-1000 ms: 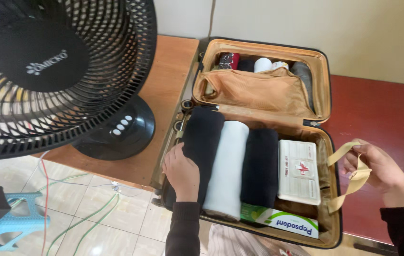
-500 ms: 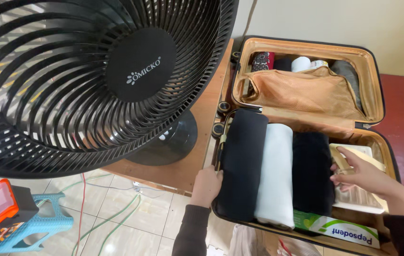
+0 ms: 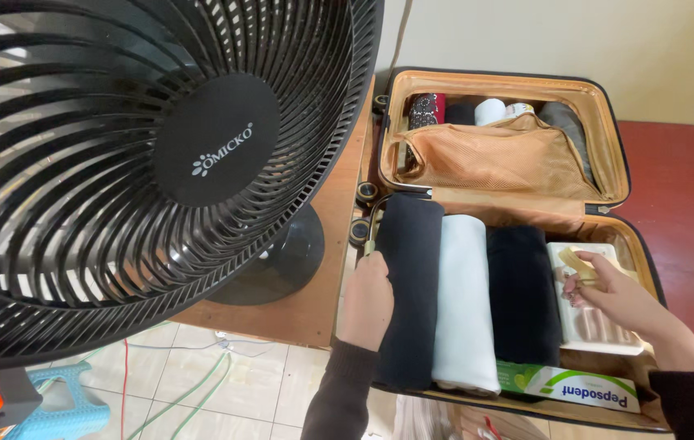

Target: The person folds a red patterned cloth on a table and places it into an open suitcase. They then add a first-aid kit and a box of toothpaste into the suitcase, securing the contents with a strap. Finally, they pick up a pink and black patterned cloth from a pile and begin to unfold it.

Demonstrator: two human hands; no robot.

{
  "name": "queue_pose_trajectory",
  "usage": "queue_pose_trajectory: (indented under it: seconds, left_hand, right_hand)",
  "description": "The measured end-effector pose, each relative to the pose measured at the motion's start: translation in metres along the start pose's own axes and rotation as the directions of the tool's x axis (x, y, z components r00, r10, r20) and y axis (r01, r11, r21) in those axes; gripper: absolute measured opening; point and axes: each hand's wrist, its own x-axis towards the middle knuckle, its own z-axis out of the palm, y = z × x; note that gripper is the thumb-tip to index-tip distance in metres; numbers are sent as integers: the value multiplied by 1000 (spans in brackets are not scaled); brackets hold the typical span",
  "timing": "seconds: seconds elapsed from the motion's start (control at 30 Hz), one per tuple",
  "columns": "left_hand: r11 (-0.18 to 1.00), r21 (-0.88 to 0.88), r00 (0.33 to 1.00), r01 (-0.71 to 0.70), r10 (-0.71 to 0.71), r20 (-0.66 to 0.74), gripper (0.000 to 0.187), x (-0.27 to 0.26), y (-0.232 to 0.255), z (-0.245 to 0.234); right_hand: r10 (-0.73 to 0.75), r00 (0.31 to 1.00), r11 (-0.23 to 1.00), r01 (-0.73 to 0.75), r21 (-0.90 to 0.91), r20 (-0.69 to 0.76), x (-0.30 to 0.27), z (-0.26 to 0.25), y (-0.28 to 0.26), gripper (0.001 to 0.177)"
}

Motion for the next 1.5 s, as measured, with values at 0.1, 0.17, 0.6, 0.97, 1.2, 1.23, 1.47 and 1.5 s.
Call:
queue_pose_trajectory:
  seconds: [0.1, 0.17, 0.6, 0.97, 1.2, 1.23, 1.47, 1.5]
  left_hand:
    - [992, -55, 989, -110, 104, -108, 12, 2, 23, 6]
    - [953, -174, 959, -250, 218, -182, 14, 1, 42, 14]
    - [759, -5, 728, -651, 627, 278, 17, -48, 105, 58]
    - [811, 563, 983, -158, 186, 8, 8, -23, 11, 16]
    - [966, 237, 874, 100, -199, 444, 16, -28, -107, 31]
    - [968, 227, 894, 107, -194, 403, 16, -30, -109, 32]
    - [966, 22, 956, 258, -259, 140, 18, -17, -40, -9]
    - [965, -64, 965, 254, -247, 91, 16, -11, -26, -17]
  right_hand:
    - [-56, 997, 998, 57, 9, -49, 2, 1, 15, 45]
    - [-79, 991, 997, 78, -13, -104, 4, 6, 25, 36]
    - [-157, 965, 937, 78, -339, -210, 4, 22, 26, 36]
    - [-180, 961, 928, 96, -361, -208, 3, 18, 20, 32]
    - [-166, 956, 895, 42, -443, -244, 3, 22, 18, 37]
    - [-169, 955, 894, 44, -447, -243, 3, 22, 19, 37]
    - [-186, 950, 896, 59, -440, -251, 9, 15, 32, 39]
    - [-179, 952, 906, 61, -420, -248, 9, 14, 35, 38]
